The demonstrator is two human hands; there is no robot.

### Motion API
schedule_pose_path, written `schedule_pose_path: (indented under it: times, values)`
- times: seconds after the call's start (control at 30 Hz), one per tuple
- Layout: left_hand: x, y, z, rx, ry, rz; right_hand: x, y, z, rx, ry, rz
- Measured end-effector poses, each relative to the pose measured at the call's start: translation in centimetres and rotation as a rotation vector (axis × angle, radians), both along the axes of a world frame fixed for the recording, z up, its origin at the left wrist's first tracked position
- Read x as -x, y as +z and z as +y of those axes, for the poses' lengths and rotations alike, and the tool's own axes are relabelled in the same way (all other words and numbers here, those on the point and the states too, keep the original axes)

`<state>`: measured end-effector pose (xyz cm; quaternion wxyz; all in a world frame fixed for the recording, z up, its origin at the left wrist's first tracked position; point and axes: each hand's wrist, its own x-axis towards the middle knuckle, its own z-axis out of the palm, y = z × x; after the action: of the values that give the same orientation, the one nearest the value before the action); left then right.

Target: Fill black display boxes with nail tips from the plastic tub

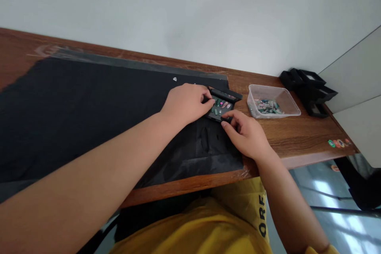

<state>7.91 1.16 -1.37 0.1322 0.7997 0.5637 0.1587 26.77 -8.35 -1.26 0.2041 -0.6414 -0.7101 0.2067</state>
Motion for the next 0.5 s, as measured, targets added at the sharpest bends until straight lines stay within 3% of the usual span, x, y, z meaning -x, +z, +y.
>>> schedule_pose_path:
  times: [0.37, 0.5]
  values:
    - [-0.18, 0.11, -0.06, 0.032, 0.028, -0.04, -0.03, -0.04, 0.01, -0.002, 0.002, 0.007]
    - [0.41, -0.08, 0.27, 0.054, 0.04, -0.137, -0.18, -0.15, -0.03, -0.009, 0.004, 0.073]
